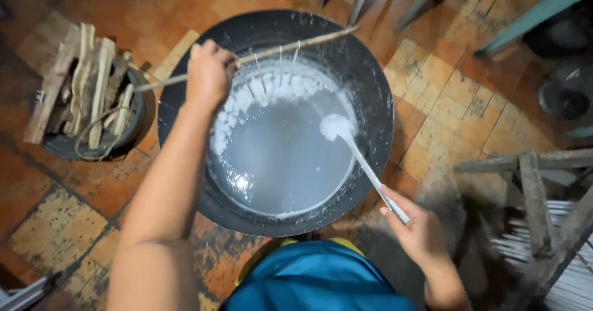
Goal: Dipping multiple candle wicks attached to a rack into molten wax and hanging them to cool.
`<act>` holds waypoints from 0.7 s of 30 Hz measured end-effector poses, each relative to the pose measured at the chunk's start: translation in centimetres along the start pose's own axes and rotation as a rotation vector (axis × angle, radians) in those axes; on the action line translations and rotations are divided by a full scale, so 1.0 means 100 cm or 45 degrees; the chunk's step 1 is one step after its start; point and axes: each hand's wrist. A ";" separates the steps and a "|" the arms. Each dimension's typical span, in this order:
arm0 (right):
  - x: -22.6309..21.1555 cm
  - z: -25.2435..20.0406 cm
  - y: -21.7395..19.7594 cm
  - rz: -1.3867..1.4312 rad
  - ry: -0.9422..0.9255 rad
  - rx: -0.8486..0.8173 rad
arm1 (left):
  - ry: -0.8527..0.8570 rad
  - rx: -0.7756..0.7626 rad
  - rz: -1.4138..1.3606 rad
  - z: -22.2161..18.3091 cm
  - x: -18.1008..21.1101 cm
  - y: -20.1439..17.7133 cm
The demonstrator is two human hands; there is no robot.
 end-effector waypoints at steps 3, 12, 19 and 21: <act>0.007 0.000 0.015 0.344 -0.479 0.147 | 0.136 0.170 0.055 0.024 0.009 -0.062; 0.010 -0.011 0.041 0.379 -0.440 0.115 | 0.243 0.321 0.008 0.046 0.062 -0.218; 0.020 -0.010 0.062 0.320 -0.483 0.223 | 0.233 0.377 0.025 0.048 0.070 -0.249; 0.020 -0.013 0.065 0.330 -0.495 0.234 | 0.276 0.396 -0.004 0.047 0.071 -0.253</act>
Point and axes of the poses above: each hand's wrist, its own z-axis towards the middle knuckle, its own y-axis out of the palm, x = y × z, and after that the axes turned 11 degrees about -x, right-handed
